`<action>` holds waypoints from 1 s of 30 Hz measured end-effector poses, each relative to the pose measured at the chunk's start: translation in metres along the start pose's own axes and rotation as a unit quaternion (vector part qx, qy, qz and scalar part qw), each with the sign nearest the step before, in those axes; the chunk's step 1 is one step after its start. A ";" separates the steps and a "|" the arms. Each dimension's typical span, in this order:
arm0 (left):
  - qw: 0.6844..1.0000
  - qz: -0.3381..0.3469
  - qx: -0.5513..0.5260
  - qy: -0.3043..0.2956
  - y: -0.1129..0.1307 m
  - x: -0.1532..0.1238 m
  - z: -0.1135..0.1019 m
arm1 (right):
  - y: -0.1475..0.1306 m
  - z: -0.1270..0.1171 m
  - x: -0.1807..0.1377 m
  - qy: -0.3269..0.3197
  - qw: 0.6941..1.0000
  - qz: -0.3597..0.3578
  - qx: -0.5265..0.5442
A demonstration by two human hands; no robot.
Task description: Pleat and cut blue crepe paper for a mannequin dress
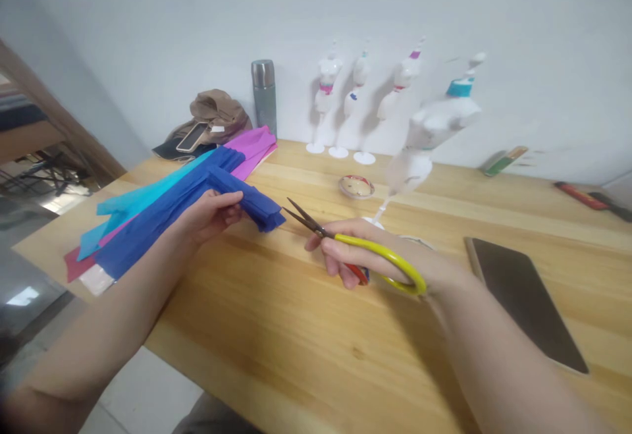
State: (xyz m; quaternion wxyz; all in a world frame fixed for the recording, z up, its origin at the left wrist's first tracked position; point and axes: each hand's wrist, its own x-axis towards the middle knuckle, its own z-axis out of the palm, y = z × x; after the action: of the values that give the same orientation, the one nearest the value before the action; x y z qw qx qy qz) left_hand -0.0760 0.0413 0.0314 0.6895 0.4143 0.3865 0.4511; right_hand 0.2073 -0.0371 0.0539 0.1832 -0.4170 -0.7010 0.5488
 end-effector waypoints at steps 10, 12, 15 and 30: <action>0.999 0.016 -0.010 -0.048 -0.006 -0.004 0.007 | -0.002 0.011 0.011 0.018 1.000 -0.010 -0.016; 0.998 0.014 -0.004 -0.053 -0.007 -0.004 0.008 | -0.003 0.012 0.011 0.016 1.000 -0.014 -0.009; 0.998 0.019 -0.002 -0.057 -0.008 -0.004 0.008 | -0.002 0.015 0.012 0.028 0.999 -0.008 0.016; 0.998 0.033 0.025 -0.054 -0.008 -0.008 0.013 | 0.010 0.024 0.019 0.025 0.998 -0.002 0.062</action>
State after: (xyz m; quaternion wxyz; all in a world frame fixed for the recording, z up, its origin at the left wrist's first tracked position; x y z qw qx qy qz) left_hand -0.0642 0.0292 0.0299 0.6838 0.4679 0.3458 0.4404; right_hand 0.1823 -0.0365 0.0330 0.2273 -0.4170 -0.6618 0.5801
